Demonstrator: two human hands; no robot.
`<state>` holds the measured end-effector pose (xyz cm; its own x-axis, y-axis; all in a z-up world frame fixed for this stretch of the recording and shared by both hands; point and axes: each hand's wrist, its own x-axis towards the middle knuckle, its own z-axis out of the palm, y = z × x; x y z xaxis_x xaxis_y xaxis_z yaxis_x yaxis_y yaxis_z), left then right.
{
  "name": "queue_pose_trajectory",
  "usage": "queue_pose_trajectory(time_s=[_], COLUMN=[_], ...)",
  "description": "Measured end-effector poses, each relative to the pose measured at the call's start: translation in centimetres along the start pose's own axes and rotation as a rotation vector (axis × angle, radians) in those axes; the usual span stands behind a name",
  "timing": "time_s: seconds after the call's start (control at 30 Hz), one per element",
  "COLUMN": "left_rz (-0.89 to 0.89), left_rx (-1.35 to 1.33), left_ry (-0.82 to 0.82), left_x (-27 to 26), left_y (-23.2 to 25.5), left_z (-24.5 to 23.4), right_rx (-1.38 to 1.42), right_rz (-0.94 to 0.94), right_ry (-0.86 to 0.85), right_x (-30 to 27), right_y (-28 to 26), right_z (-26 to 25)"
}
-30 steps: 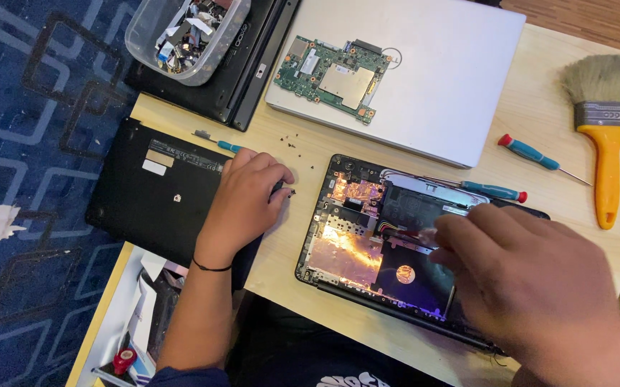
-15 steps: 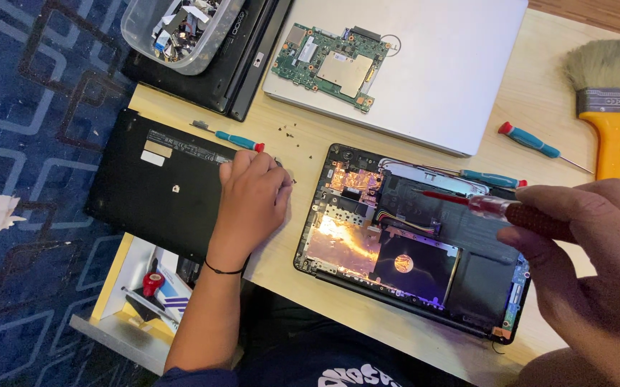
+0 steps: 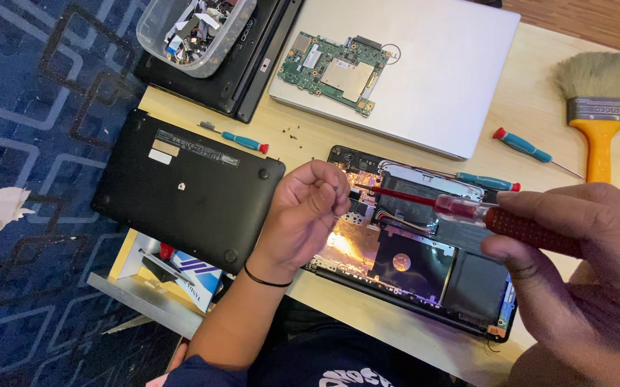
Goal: Repairing a laptop by unscrewing and removing internal components
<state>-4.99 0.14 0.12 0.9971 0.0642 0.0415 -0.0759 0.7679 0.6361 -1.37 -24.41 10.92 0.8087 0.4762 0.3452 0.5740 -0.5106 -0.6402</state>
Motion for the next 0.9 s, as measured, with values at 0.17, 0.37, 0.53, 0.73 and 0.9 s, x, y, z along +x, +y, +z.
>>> queue_pose_trajectory(time_s=[0.17,0.37,0.53,0.73,0.9], left_rz=[-0.050,-0.047,-0.036,-0.078,-0.114], left_rx=[-0.079,-0.079,-0.076,-0.126,-0.140], left_ry=[0.021,0.004,0.021,0.028,0.022], left_x=[-0.1,0.1,1.0,1.5,1.4], left_y=[-0.5,-0.6,-1.0,-1.2,-1.1], left_z=[0.7,1.3,2.3,2.9,3.1], right_rx=[0.032,-0.017,0.019,0.001,-0.018], right_rz=[-0.033,-0.032,0.051,-0.011,-0.020], right_ry=[0.015,0.007,0.069,0.100,0.061], right_x=[0.1,-0.3,-1.2,-1.3,-1.2], right_y=[-0.5,0.3,0.8,1.7,2.0], right_z=[-0.2,-0.2,-0.2,-0.6,-0.9])
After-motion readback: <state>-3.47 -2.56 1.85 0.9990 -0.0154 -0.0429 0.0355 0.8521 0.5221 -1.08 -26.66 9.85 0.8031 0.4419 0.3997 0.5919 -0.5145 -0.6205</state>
